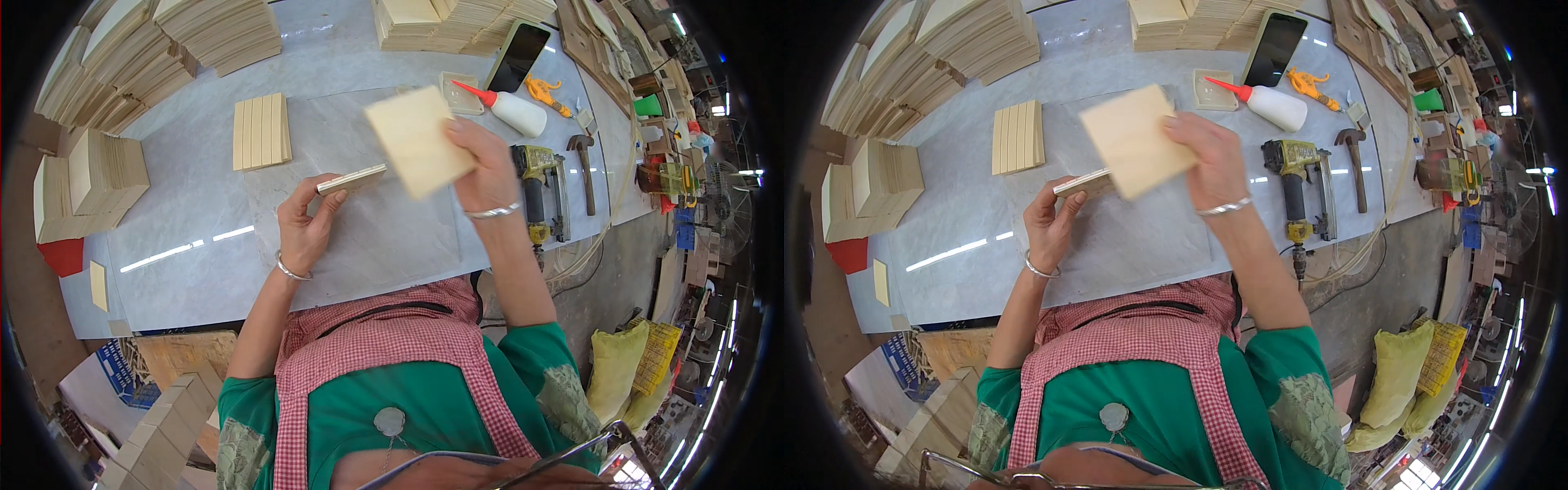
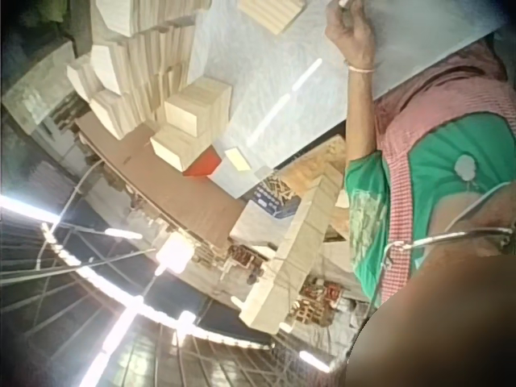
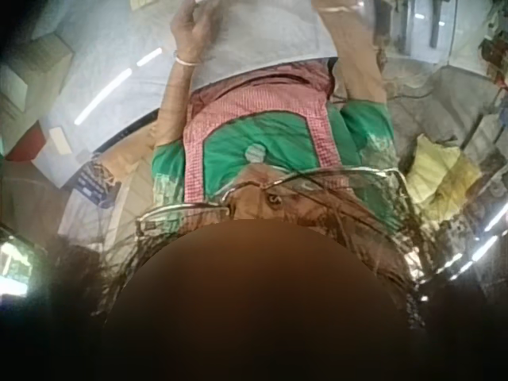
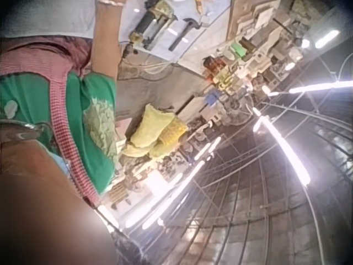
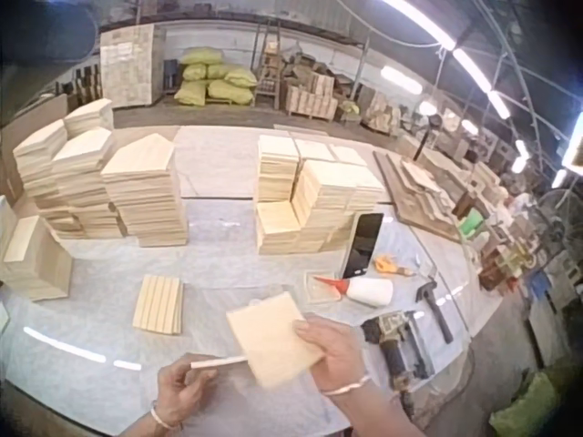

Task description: Assembling and gluing wooden panels to form a small house-shaped structure using a nail gun and glue.

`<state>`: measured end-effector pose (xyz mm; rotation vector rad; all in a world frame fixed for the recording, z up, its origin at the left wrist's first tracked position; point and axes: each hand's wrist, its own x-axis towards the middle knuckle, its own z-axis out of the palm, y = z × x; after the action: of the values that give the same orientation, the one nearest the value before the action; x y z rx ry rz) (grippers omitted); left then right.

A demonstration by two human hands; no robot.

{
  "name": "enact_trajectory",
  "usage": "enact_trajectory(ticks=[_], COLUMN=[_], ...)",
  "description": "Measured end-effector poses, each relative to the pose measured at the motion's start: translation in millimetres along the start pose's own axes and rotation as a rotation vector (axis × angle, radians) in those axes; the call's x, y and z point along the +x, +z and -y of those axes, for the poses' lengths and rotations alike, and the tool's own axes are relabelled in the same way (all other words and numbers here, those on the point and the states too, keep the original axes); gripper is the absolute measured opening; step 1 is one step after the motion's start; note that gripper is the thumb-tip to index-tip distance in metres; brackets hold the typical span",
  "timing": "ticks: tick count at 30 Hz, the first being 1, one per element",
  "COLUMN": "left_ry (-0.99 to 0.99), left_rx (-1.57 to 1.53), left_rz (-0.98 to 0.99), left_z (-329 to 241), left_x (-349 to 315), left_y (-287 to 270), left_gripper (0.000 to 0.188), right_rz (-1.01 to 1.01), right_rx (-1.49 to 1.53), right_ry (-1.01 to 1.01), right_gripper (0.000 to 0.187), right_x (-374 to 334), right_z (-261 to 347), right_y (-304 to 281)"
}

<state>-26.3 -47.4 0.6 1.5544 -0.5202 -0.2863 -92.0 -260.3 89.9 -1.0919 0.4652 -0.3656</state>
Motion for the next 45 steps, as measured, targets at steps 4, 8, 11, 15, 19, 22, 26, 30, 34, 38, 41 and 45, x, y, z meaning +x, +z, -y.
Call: enact_trajectory(ticks=[4, 8, 11, 15, 19, 22, 26, 30, 34, 38, 41, 45], left_ry=[0.016, 0.014, 0.018, 0.007, -0.009, -0.01, -0.002, -0.039, 0.165, 0.269, 0.363, 0.369], left_rx=[0.053, 0.049, 0.061, 0.059, 0.075, 0.087, 0.051, 0.059, 0.077, 0.179, 0.405, 0.423], left_rz=[-0.061, -0.081, -0.075, -0.08, -0.086, -0.081, -0.089, -0.062, -0.184, -0.157, -0.061, -0.06], left_z=[2, -1, 0, -2, -3, 0, -3, -4, -21, -38, -32, -31], left_x=[1, 1, 1, 0, -1, -1, 0, -2, 4, 11, 13, 14], left_y=[4, 8, 5, 6, 6, 6, 7, 5, 3, -5, -9, -9], left_gripper=[0.018, 0.019, 0.018, 0.017, 0.016, 0.016, 0.015, 0.022, 0.041, 0.048, 0.041, 0.03], right_rz=[-0.003, 0.018, 0.033, 0.031, 0.021, -0.001, -0.005, -0.012, 0.009, 0.02, 0.002, 0.076], right_rx=[0.035, 0.043, 0.035, 0.041, 0.039, 0.013, 0.0, -0.046, -0.073, -0.096, -0.123, -0.285], right_ry=[0.025, 0.047, 0.092, 0.134, 0.155, 0.112, 0.105, 0.098, 0.071, 0.047, 0.028, -0.077], right_gripper=[0.018, 0.016, 0.015, 0.012, 0.013, 0.014, 0.014, 0.016, 0.018, 0.018, 0.02, 0.024], right_x=[7, 10, 9, 9, 9, 8, 9, 10, 11, 9, 9, 7], right_z=[-15, -23, -32, -38, -41, -43, -47, -49, -53, -56, -58, -57], right_y=[39, 50, 52, 50, 49, 49, 48, 48, 45, 40, 37, 28])
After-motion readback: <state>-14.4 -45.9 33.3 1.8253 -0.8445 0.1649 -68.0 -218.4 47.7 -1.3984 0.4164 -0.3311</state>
